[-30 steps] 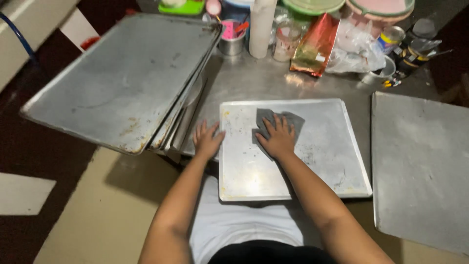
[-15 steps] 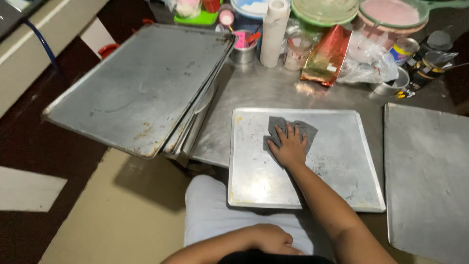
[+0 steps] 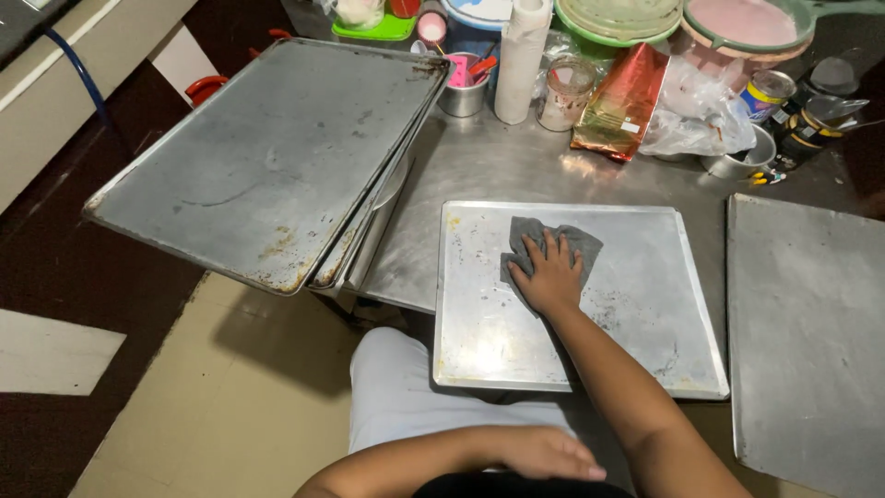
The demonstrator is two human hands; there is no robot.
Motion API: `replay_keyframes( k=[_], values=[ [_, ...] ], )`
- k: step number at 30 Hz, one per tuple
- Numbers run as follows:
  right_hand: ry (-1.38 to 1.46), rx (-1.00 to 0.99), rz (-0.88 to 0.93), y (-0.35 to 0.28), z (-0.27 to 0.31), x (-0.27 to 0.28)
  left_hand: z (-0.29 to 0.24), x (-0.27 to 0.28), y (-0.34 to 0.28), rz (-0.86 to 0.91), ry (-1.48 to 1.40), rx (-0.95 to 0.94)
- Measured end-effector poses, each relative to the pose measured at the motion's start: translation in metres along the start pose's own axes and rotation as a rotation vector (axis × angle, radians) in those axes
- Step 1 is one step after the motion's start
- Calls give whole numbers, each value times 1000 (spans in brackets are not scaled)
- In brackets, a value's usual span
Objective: Wiping down metal baking trays with a cleaning cloth in a bakery kitchen.
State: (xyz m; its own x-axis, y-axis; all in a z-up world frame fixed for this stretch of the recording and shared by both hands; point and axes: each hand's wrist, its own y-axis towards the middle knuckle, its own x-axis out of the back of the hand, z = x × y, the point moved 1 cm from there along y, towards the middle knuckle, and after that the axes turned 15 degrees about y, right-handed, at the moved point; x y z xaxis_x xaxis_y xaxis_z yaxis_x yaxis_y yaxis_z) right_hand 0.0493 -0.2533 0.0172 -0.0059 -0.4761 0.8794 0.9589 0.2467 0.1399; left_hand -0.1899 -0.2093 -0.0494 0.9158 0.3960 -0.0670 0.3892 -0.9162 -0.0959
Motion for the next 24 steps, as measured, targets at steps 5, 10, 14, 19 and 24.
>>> replay_keyframes(
  k=[5,10,14,19,24],
  values=[
    [12,-24,-1,1,0,1,-40,10,-33,-30,392,-219],
    [12,20,-37,-1,-2,0,-5,35,-81,79,209,350],
    [31,21,-44,-1,-2,-1,-31,28,-79,54,106,97],
    [11,13,-41,-4,0,1,26,9,-16,116,408,-75],
    [13,-5,-14,-3,1,4,5,5,-6,109,360,-72]
  ],
)
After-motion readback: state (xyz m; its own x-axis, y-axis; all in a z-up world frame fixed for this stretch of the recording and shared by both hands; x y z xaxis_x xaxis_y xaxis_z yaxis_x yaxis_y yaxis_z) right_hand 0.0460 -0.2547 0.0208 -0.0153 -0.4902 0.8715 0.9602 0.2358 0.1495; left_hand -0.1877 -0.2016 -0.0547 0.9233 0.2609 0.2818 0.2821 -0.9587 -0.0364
